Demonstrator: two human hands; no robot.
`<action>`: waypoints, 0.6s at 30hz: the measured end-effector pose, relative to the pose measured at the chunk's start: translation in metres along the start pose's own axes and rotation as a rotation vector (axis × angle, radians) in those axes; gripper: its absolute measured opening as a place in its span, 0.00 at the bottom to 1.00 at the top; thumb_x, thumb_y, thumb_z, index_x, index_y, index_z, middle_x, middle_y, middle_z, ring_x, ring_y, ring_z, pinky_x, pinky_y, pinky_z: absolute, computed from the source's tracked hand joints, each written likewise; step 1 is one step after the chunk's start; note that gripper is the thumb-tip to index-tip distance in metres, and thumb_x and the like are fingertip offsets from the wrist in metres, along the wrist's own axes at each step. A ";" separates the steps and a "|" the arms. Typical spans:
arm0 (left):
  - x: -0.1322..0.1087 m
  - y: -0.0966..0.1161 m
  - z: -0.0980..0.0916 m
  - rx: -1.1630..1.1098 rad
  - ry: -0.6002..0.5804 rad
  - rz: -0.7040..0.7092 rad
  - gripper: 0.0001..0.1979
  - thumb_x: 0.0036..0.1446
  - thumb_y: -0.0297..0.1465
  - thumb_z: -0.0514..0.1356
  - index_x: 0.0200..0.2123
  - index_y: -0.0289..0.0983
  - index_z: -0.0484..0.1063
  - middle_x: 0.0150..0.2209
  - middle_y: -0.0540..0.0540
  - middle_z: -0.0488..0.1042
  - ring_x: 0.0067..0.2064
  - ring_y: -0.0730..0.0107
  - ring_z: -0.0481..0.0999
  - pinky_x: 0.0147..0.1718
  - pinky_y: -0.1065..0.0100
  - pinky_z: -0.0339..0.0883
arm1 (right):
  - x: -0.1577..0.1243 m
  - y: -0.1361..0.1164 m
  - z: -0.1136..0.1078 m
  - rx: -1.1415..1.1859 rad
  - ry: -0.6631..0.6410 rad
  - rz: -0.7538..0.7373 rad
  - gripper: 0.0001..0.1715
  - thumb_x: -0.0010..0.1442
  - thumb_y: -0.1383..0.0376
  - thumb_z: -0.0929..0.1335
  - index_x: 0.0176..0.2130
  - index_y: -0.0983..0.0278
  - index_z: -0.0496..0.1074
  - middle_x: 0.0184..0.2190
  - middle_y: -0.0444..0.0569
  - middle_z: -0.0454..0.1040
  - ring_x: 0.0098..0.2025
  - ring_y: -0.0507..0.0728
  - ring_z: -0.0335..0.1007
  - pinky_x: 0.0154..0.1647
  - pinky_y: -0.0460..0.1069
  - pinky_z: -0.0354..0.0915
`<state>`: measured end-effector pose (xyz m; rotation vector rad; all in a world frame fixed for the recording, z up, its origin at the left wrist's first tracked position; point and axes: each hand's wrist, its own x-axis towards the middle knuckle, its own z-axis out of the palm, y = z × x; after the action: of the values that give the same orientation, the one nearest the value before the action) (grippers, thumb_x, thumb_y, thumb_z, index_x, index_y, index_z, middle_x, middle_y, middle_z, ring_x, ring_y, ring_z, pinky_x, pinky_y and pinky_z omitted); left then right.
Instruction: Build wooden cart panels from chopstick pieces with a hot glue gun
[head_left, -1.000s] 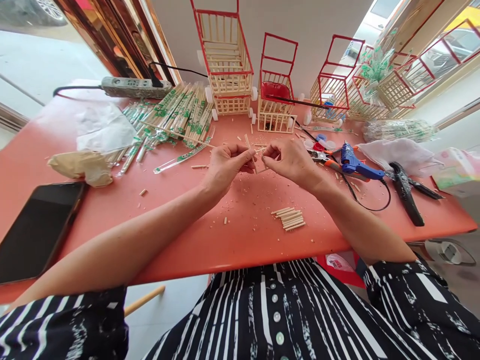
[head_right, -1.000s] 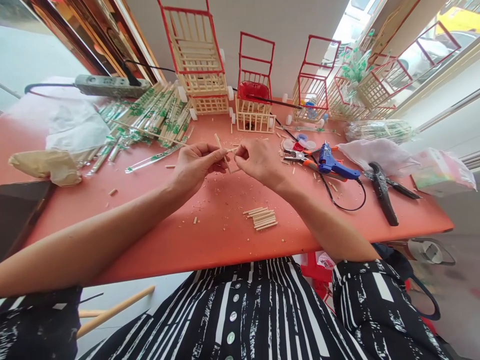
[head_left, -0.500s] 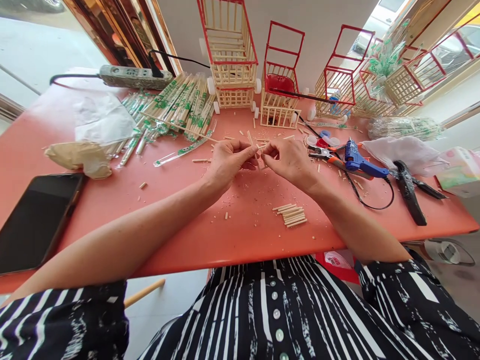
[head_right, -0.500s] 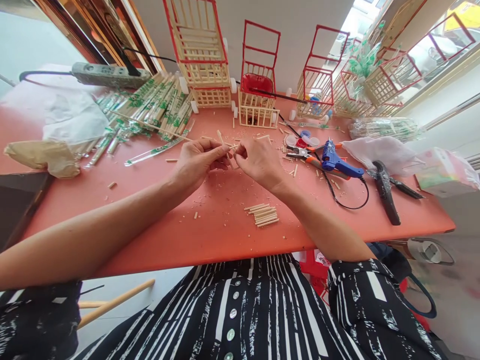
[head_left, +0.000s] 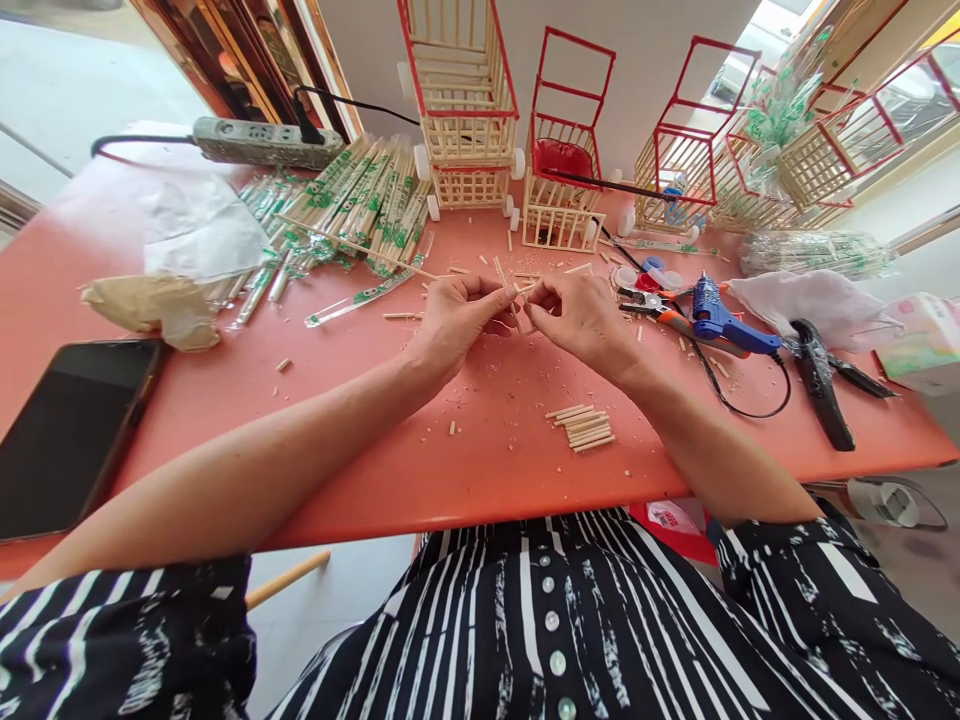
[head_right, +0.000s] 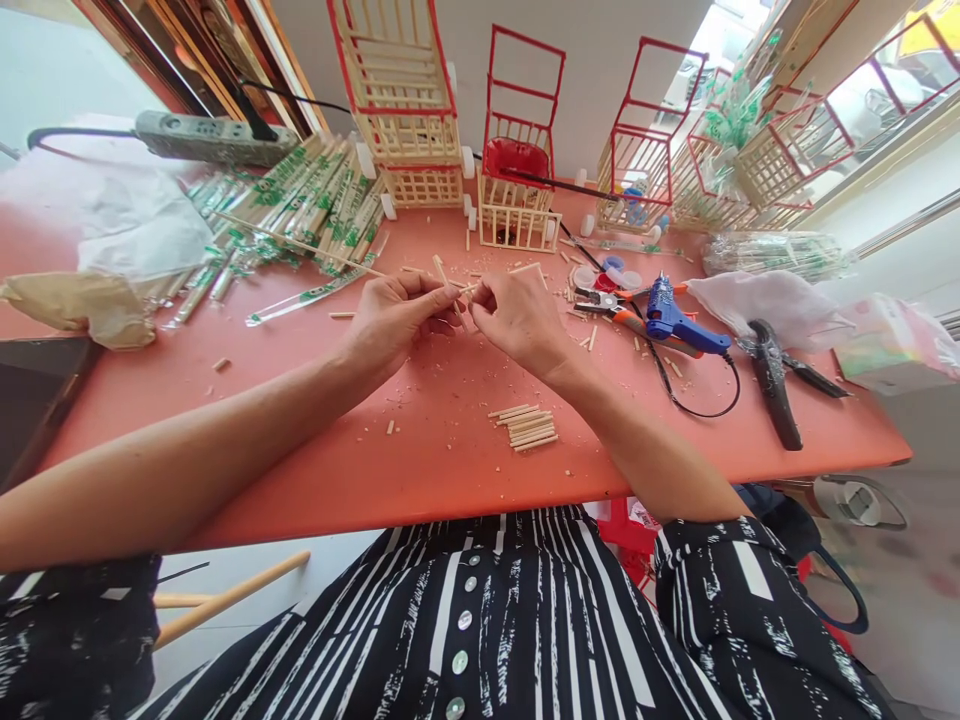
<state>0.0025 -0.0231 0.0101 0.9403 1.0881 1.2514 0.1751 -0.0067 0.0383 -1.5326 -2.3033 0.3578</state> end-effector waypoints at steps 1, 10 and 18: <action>0.000 0.000 0.000 0.001 -0.001 0.000 0.10 0.60 0.25 0.72 0.27 0.32 0.78 0.27 0.46 0.81 0.25 0.76 0.78 0.27 0.75 0.73 | 0.000 0.000 0.000 0.000 0.001 0.002 0.08 0.63 0.67 0.70 0.36 0.64 0.81 0.33 0.49 0.83 0.34 0.56 0.74 0.38 0.50 0.60; 0.001 -0.001 0.000 -0.023 -0.012 0.002 0.11 0.59 0.25 0.73 0.26 0.33 0.77 0.25 0.47 0.80 0.24 0.76 0.77 0.27 0.74 0.75 | -0.001 0.002 0.002 -0.013 0.008 0.013 0.08 0.64 0.67 0.70 0.37 0.64 0.82 0.34 0.50 0.84 0.36 0.57 0.76 0.39 0.51 0.60; -0.001 0.002 0.002 -0.014 -0.004 -0.027 0.11 0.60 0.23 0.72 0.26 0.33 0.77 0.24 0.48 0.80 0.23 0.76 0.78 0.28 0.74 0.75 | -0.002 -0.001 0.001 0.000 -0.020 0.036 0.09 0.65 0.67 0.69 0.38 0.63 0.82 0.35 0.51 0.84 0.38 0.58 0.76 0.41 0.52 0.62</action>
<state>0.0037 -0.0237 0.0124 0.9142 1.0839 1.2330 0.1744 -0.0088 0.0374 -1.5787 -2.2932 0.3836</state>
